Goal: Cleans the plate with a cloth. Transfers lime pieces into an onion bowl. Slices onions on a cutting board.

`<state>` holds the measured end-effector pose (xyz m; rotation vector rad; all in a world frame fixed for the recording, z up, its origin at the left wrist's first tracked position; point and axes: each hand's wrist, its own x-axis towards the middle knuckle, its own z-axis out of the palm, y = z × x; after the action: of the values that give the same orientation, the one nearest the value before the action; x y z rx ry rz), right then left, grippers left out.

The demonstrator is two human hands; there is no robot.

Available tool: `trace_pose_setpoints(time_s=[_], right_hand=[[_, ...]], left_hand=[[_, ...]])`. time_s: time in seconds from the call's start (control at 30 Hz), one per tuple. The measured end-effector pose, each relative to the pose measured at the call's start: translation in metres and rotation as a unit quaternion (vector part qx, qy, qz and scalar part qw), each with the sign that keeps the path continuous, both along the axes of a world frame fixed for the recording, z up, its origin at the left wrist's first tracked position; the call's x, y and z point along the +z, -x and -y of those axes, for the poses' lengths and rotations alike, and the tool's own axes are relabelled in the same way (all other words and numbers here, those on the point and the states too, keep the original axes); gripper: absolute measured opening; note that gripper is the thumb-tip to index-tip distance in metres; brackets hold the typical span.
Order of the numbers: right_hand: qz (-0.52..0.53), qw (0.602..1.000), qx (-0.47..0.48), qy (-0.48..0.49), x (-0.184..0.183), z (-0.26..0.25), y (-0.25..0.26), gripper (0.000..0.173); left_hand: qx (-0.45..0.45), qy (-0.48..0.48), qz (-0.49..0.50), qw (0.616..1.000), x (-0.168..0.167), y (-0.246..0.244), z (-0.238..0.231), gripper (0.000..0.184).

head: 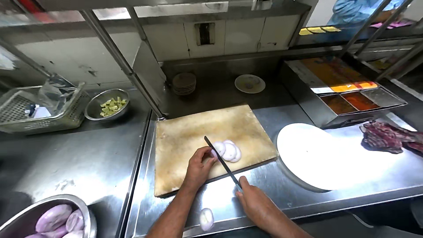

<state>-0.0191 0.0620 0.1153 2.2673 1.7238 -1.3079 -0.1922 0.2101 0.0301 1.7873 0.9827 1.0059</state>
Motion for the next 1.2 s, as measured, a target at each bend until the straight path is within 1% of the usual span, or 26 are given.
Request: trace_pose_setpoints(time_s=[0.2,0.37,0.6,0.87,1.03,1.2], right_hand=[[0.004,1.0,0.006,0.017,0.005,-0.006,-0.002,0.037],[-0.002,0.999,0.016,0.042,0.011,-0.013,-0.003,0.036],[-0.005,0.999,0.03,0.043,0.009,-0.024,-0.001,0.038],[-0.009,0.999,0.029,0.029,0.004,-0.031,0.003,0.039],[-0.005,0.999,0.031,0.027,0.005,-0.035,0.007,0.038],[0.005,0.999,0.027,0.039,0.006,-0.037,0.007,0.039]], left_hand=[[0.034,-0.046,-0.003,0.998,-0.001,-0.003,0.004,0.034],[0.027,-0.017,0.013,0.999,0.001,-0.002,0.002,0.035],[0.026,0.014,0.023,0.999,0.001,-0.001,0.0,0.038],[0.02,-0.001,0.011,1.0,-0.002,-0.001,-0.002,0.04],[0.015,0.016,0.02,1.0,0.0,0.001,-0.002,0.041],[0.01,0.002,-0.017,1.0,0.0,0.001,-0.005,0.045]])
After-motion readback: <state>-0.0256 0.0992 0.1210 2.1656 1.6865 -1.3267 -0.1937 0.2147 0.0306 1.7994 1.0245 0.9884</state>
